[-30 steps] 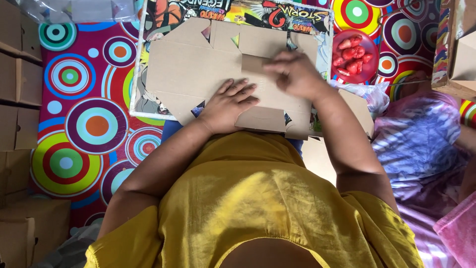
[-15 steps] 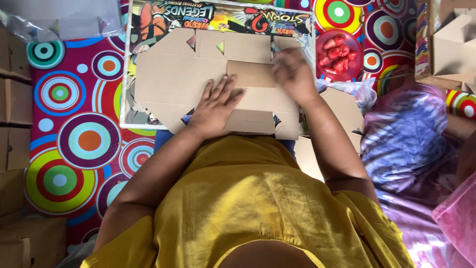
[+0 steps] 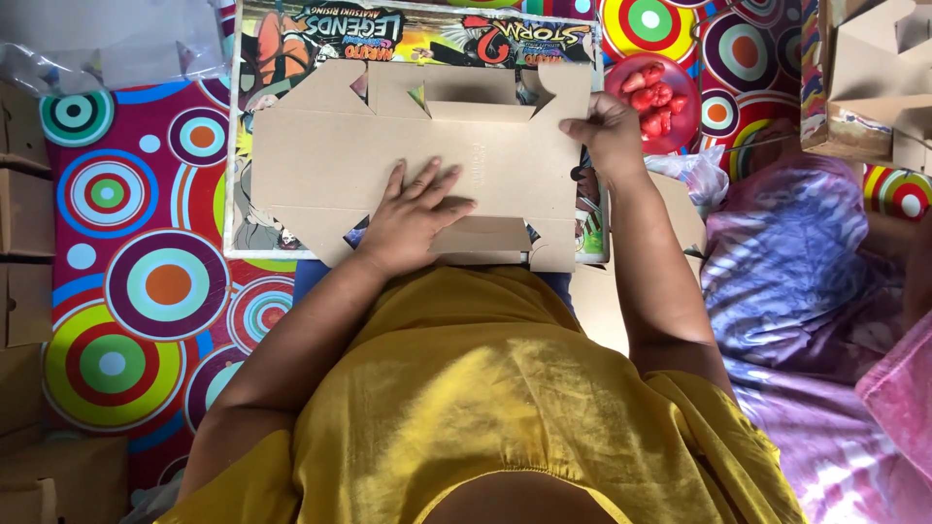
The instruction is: The person folds flat cardboard pieces into small boxes by hand. They fold the side flaps, tuck the tabs into slots, and form the box shape. The person repeats this process for multiple boxes.
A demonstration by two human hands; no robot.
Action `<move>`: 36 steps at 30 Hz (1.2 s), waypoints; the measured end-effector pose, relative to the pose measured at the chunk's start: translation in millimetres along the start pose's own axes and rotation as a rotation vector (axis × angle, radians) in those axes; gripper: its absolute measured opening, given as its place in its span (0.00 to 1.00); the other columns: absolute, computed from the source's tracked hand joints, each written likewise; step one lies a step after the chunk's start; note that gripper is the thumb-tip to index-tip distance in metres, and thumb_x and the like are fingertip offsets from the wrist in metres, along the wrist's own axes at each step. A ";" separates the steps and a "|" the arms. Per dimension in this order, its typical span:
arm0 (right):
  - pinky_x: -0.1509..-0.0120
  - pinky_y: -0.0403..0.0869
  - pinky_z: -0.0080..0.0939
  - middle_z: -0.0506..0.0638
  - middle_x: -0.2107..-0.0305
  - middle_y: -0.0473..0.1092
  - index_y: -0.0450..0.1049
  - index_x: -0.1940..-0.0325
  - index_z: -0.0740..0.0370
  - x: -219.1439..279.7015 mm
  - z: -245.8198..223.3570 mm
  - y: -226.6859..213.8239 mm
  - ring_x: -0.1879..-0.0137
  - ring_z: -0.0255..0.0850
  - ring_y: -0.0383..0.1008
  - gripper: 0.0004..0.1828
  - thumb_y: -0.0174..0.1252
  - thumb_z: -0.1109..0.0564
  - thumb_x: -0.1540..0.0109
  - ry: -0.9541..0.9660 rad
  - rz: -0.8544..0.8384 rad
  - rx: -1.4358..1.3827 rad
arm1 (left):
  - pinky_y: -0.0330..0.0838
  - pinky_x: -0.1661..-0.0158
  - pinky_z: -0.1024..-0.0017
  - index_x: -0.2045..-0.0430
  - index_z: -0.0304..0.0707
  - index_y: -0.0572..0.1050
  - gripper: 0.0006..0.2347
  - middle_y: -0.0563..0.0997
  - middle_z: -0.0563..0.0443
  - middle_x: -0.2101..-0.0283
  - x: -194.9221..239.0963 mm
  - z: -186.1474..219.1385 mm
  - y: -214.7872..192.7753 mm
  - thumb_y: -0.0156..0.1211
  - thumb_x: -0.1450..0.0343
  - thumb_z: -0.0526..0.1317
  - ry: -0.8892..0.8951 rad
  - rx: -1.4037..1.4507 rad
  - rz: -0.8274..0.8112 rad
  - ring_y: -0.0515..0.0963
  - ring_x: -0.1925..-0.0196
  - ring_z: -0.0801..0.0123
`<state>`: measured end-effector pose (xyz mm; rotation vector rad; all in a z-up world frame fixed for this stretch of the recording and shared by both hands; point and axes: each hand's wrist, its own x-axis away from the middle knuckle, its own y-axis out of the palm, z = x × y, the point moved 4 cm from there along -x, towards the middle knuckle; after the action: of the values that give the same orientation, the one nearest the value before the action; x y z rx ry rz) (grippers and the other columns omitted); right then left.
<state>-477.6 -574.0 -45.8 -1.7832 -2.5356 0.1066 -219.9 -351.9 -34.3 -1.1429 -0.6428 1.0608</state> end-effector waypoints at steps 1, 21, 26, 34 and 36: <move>0.60 0.69 0.31 0.39 0.70 0.71 0.75 0.65 0.55 2.0 2.9 -3.6 0.65 0.28 0.67 0.12 0.70 0.67 0.40 -0.098 -0.015 0.130 | 0.34 0.29 0.37 0.35 0.63 0.70 0.34 0.53 0.50 0.22 0.5 0.1 -0.3 0.64 0.42 0.36 0.009 -0.009 0.015 0.46 0.20 0.49; 0.38 0.67 0.55 0.50 0.45 0.76 0.80 0.42 0.55 64.3 -35.0 -13.3 0.39 0.55 0.70 0.28 0.55 0.75 0.42 -0.770 -0.105 0.803 | 0.35 0.28 0.37 0.41 0.68 0.75 0.25 0.63 0.54 0.25 -2.0 -0.1 -6.5 0.68 0.35 0.41 -0.098 0.082 0.033 0.52 0.21 0.53; 0.29 0.59 0.68 0.67 0.35 0.64 0.69 0.32 0.70 114.0 -49.6 -24.5 0.31 0.69 0.61 0.39 0.58 0.80 0.48 -0.747 -0.114 0.617 | 0.40 0.28 0.40 0.46 0.64 0.79 0.15 0.68 0.59 0.27 3.5 -5.0 -4.6 0.66 0.29 0.47 -0.074 0.196 0.198 0.60 0.24 0.56; 0.34 0.68 0.54 0.51 0.51 0.74 0.84 0.63 0.52 133.6 -22.6 -5.9 0.42 0.54 0.70 0.09 0.67 0.47 0.36 -0.684 -0.106 0.584 | 0.43 0.29 0.39 0.52 0.67 0.81 0.12 0.73 0.58 0.31 2.9 -4.6 7.2 0.67 0.30 0.48 -0.047 0.072 0.280 0.63 0.25 0.56; 0.39 0.70 0.56 0.54 0.54 0.74 0.82 0.59 0.57 127.2 -13.5 -4.8 0.46 0.57 0.71 0.11 0.69 0.47 0.36 -0.496 -0.051 0.652 | 0.42 0.29 0.39 0.52 0.68 0.82 0.13 0.73 0.58 0.31 1.2 -5.3 11.0 0.68 0.31 0.48 -0.050 0.052 0.267 0.63 0.25 0.56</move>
<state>-524.2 -455.5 -32.9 -1.5423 -2.3734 1.3425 -218.6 -352.5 -46.5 -1.1816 -0.5069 1.3286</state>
